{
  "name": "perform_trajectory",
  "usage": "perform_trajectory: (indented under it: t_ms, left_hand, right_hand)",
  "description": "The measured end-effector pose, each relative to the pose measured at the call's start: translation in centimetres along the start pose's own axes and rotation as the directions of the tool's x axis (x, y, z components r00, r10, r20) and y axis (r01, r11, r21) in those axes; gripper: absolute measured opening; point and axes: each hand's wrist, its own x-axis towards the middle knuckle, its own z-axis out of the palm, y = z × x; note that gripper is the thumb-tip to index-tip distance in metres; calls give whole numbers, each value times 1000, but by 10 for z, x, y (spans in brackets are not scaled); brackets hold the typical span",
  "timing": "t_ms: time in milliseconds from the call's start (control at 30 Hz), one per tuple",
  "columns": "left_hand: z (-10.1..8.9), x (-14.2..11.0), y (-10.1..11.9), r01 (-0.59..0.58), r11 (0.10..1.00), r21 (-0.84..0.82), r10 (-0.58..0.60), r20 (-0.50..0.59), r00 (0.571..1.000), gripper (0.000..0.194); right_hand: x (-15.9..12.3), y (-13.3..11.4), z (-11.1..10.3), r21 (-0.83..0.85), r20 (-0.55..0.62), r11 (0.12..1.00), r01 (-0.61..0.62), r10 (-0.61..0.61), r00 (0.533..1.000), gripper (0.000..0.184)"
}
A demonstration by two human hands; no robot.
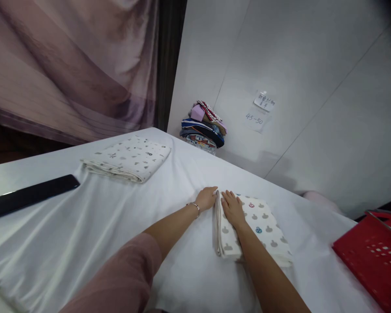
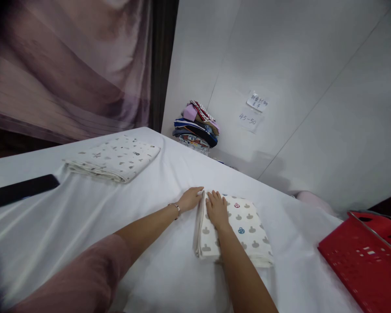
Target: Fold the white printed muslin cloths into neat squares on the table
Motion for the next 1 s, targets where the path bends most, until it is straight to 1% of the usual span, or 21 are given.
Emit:
perform_trajectory:
  t_ms: [100, 167, 467, 600, 733, 833, 900, 1000]
  left_hand:
    - [9, 8, -4, -18, 1000, -18, 18, 31, 999, 44]
    - [11, 11, -7, -17, 999, -31, 18, 36, 999, 45]
    - [12, 21, -14, -28, 997, -77, 32, 51, 998, 42]
    - [13, 19, -14, -32, 996, -80, 35, 38, 999, 40]
    - [12, 16, -13, -53, 996, -70, 54, 12, 998, 42]
    - [12, 17, -12, -72, 995, -72, 71, -7, 997, 37]
    - [12, 18, -12, -65, 995, -77, 64, -20, 998, 32]
    - [12, 19, -12, -25, 996, -88, 21, -45, 999, 28]
  right_hand:
    - [0, 6, 2, 89, -95, 996, 8, 0, 996, 40]
    - [0, 9, 3, 126, -137, 992, 21, -4, 991, 39]
    - [1, 12, 6, 126, -157, 991, 44, -24, 987, 37]
    - [0, 10, 4, 100, -139, 994, 35, -21, 990, 38]
    - [-1, 4, 2, 26, -68, 999, 18, -16, 998, 41]
    - [-2, 1, 0, -27, -17, 1000, 6, -7, 1000, 43]
    - [-3, -1, 0, -55, 2, 998, 3, -3, 1000, 44]
    - [-3, -2, 0, -88, 17, 996, 15, -13, 1000, 44]
